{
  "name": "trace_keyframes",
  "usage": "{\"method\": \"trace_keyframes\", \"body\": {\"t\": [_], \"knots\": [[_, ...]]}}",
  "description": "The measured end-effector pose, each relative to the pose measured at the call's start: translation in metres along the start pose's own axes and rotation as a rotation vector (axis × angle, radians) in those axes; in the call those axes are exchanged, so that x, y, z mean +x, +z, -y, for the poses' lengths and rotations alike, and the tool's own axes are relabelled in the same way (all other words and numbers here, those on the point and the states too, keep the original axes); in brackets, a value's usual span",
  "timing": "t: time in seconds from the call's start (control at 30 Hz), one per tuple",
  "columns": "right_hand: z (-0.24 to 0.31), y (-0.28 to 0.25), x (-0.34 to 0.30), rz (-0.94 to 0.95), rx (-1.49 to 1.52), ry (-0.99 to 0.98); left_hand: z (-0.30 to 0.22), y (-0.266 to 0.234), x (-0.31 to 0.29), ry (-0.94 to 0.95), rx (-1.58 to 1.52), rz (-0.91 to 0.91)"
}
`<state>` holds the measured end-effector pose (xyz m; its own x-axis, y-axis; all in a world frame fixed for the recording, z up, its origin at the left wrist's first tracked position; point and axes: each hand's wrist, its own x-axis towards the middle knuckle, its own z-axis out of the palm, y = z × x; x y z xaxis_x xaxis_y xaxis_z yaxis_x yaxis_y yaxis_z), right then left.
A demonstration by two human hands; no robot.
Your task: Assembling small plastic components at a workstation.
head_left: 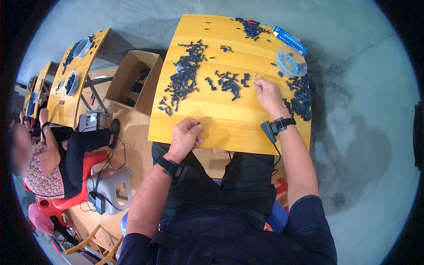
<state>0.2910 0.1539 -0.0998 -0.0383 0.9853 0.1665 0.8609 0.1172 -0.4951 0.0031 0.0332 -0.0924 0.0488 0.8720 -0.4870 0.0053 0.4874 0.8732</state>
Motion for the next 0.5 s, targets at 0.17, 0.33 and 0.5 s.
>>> {"method": "trace_keyframes", "body": {"t": [0.17,0.33,0.5], "knots": [[-0.004,-0.001,-0.004,0.041,0.011,-0.056,0.004,-0.003,0.0,0.012,-0.008,0.013],[-0.018,0.002,-0.011,-0.012,0.019,-0.099,0.005,-0.003,0.0,0.015,-0.045,0.028],[0.007,-0.017,-0.016,0.206,0.671,0.424,0.011,-0.007,0.001,0.056,-0.099,0.032]]}}
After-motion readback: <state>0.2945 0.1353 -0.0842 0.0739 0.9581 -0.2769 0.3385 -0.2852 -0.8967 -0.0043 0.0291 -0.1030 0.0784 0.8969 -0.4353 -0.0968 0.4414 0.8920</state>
